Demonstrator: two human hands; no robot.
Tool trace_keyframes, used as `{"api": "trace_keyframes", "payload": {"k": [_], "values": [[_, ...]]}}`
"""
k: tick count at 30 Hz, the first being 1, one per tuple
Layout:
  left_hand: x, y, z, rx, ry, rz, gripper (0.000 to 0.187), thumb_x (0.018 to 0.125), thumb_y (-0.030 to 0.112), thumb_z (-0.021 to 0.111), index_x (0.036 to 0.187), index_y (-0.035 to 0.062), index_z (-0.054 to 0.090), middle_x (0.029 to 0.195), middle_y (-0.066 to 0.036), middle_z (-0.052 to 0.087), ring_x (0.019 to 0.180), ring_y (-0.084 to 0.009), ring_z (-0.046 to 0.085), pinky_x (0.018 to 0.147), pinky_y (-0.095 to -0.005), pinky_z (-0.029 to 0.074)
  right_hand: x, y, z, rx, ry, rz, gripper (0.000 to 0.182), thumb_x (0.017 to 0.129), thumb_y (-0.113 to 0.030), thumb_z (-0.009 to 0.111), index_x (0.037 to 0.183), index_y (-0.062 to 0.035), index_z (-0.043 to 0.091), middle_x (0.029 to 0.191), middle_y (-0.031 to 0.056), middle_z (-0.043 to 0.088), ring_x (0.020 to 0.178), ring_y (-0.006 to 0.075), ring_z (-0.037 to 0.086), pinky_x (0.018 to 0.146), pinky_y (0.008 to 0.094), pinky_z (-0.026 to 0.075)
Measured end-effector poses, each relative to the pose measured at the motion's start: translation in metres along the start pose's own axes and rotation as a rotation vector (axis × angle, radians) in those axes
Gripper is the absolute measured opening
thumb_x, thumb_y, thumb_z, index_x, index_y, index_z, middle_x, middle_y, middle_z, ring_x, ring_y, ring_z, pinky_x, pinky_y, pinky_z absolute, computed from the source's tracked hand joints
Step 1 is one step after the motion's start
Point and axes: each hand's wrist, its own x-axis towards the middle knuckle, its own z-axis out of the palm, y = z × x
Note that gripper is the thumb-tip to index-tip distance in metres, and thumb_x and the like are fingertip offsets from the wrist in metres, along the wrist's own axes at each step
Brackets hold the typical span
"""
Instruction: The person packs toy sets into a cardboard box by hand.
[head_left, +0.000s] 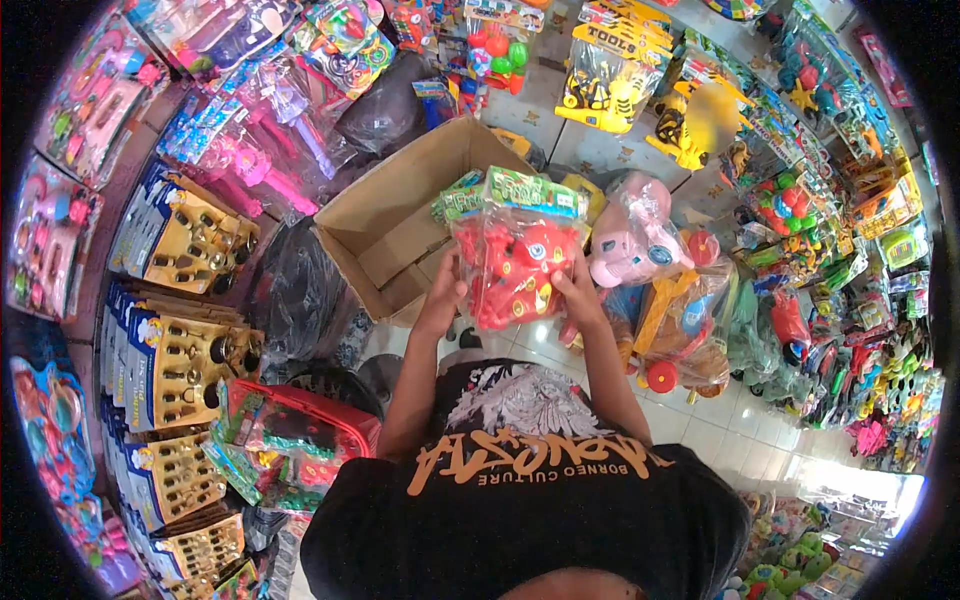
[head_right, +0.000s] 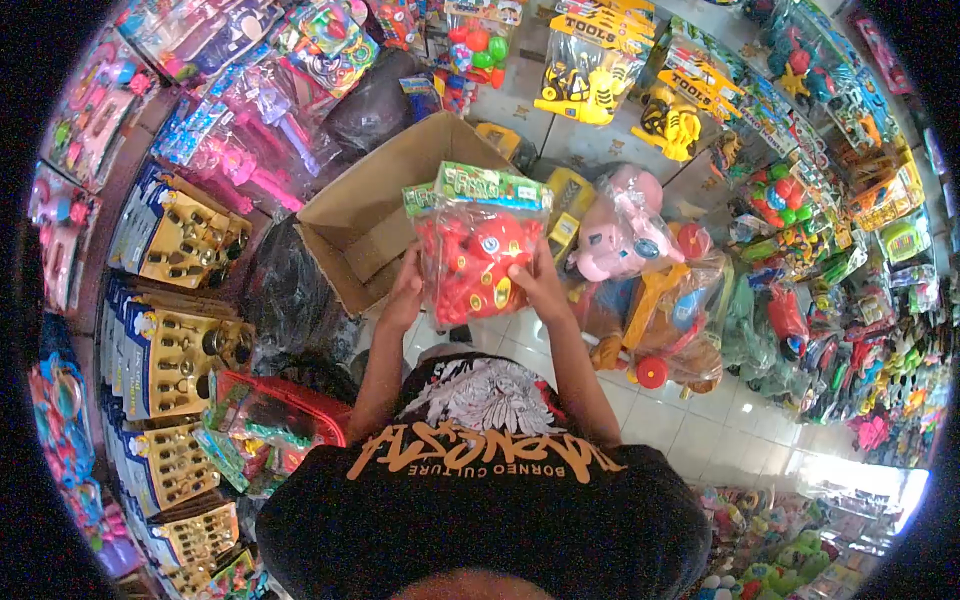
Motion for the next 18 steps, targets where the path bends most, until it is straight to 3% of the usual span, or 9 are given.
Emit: {"api": "trace_keyframes", "payload": {"k": [2,4,5,7,11,14,16,17,18], "values": [[0.010,0.009,-0.010,-0.017,0.017,-0.090,0.102,0.066,0.051,0.074,0.138,0.0061,0.017,0.137,-0.008,0.030,0.128,-0.0205,0.030,0.106,-0.0357,0.023,0.017,-0.006,0.015,-0.033,0.005,-0.004,0.076,0.077,-0.018,0.070,0.135,-0.0034,0.023,0.129,0.0091,0.040,0.120,0.0188,0.041,0.100,0.0346,0.035],[0.021,0.014,-0.017,0.013,0.045,0.068,0.105,0.065,0.033,0.080,0.140,0.0076,0.011,0.136,-0.009,0.031,0.127,-0.0221,0.032,0.107,-0.0372,0.024,0.037,0.005,0.019,-0.134,-0.026,-0.028,0.078,0.076,-0.017,0.071,0.135,-0.0039,0.022,0.129,0.0096,0.040,0.119,0.0187,0.041,0.100,0.0349,0.035],[0.025,0.018,-0.021,0.011,0.043,0.069,0.105,0.065,0.033,0.080,0.140,0.0076,0.011,0.136,-0.009,0.031,0.127,-0.0221,0.032,0.107,-0.0372,0.024,0.046,0.008,0.020,-0.239,-0.059,-0.048,0.079,0.076,-0.016,0.071,0.135,-0.0044,0.021,0.129,0.0101,0.039,0.119,0.0186,0.041,0.100,0.0351,0.036],[0.031,0.031,-0.028,-0.056,0.151,-0.056,0.110,0.063,0.016,0.082,0.141,0.0099,0.004,0.135,-0.010,0.032,0.125,-0.0236,0.035,0.105,-0.0377,0.028,0.062,0.002,0.028,-0.339,-0.074,-0.032,0.080,0.076,-0.017,0.072,0.135,-0.0043,0.021,0.128,0.0105,0.039,0.119,0.0188,0.041,0.100,0.0355,0.036],[0.050,0.042,-0.043,0.050,0.219,-0.079,0.106,0.065,0.012,0.081,0.139,0.0112,0.004,0.133,-0.009,0.032,0.123,-0.0239,0.036,0.102,-0.0373,0.033,0.101,0.005,0.048,-0.420,-0.177,0.006,0.085,0.074,-0.024,0.075,0.134,-0.0021,0.018,0.129,0.0120,0.037,0.119,0.0215,0.039,0.100,0.0356,0.035],[0.059,0.048,-0.048,0.209,0.390,-0.092,0.094,0.069,0.014,0.076,0.133,0.0062,0.008,0.131,-0.011,0.035,0.123,-0.0226,0.037,0.101,-0.0378,0.036,0.134,0.022,0.059,-0.438,-0.274,0.005,0.089,0.074,-0.030,0.075,0.134,-0.0005,0.016,0.130,0.0144,0.035,0.122,0.0241,0.037,0.101,0.0365,0.034],[0.062,0.043,-0.067,0.153,0.364,-0.057,0.089,0.071,0.012,0.074,0.131,0.0066,0.009,0.129,-0.011,0.037,0.120,-0.0215,0.039,0.099,-0.0363,0.038,0.157,0.032,0.067,-0.471,-0.302,-0.003,0.093,0.072,-0.033,0.076,0.133,0.0010,0.015,0.130,0.0165,0.035,0.123,0.0254,0.036,0.102,0.0373,0.032],[0.064,0.022,-0.087,0.321,0.428,0.081,0.083,0.071,0.010,0.073,0.127,0.0070,0.012,0.126,-0.011,0.039,0.117,-0.0215,0.042,0.096,-0.0346,0.040,0.165,0.034,0.072,-0.406,-0.335,0.029,0.097,0.071,-0.038,0.076,0.134,0.0022,0.014,0.132,0.0187,0.033,0.123,0.0269,0.036,0.103,0.0378,0.032],[0.067,0.021,-0.092,0.329,0.452,0.083,0.083,0.071,0.010,0.073,0.127,0.0070,0.012,0.126,-0.011,0.039,0.117,-0.0215,0.042,0.096,-0.0346,0.040,0.173,0.040,0.074,-0.397,-0.359,0.036,0.097,0.071,-0.038,0.076,0.134,0.0022,0.014,0.132,0.0187,0.033,0.123,0.0269,0.036,0.103,0.0378,0.032]]}}
